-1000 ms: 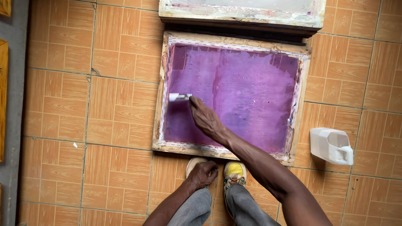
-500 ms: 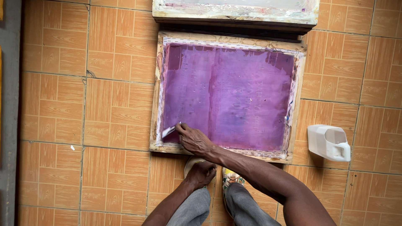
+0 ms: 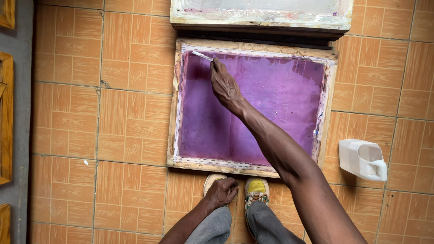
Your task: The person spreads a purple liquid substance across a rectangular wooden frame using a small scraper. They repeatedly dip the scraper into the liquid and smooth it out to ensure even coverage. The person also pours more liquid from a white plastic jug into the frame to maintain the level.
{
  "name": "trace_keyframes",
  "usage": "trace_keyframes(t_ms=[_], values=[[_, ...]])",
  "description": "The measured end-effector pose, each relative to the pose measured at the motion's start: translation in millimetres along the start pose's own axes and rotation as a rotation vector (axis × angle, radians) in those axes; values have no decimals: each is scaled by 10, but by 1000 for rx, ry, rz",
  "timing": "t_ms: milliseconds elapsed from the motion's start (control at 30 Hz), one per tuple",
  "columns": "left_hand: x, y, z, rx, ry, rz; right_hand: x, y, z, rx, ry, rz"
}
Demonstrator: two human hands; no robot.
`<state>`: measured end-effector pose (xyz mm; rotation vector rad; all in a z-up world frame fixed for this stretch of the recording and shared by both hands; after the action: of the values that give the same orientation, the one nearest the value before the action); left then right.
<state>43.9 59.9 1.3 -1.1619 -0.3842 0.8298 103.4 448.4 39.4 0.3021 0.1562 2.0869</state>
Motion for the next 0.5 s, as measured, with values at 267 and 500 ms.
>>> trace_keyframes(t_ms=[267,500], values=[[22,5,-9,10,6,1,265,-99,-265,-181,80,-37],[22,6,-15,19,7,-4,85,108,-522,-373,174,53]])
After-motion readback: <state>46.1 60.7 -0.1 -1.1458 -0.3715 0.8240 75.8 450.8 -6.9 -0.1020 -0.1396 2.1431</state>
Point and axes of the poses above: each hand's wrist, its own x-axis towards the middle knuckle, its own z-axis out of the back of the hand, y = z × x, the point moved 7 cm from there along x, towards the middle knuckle, and after that the axes turned 7 degrees about y, right-handed, at the moved point
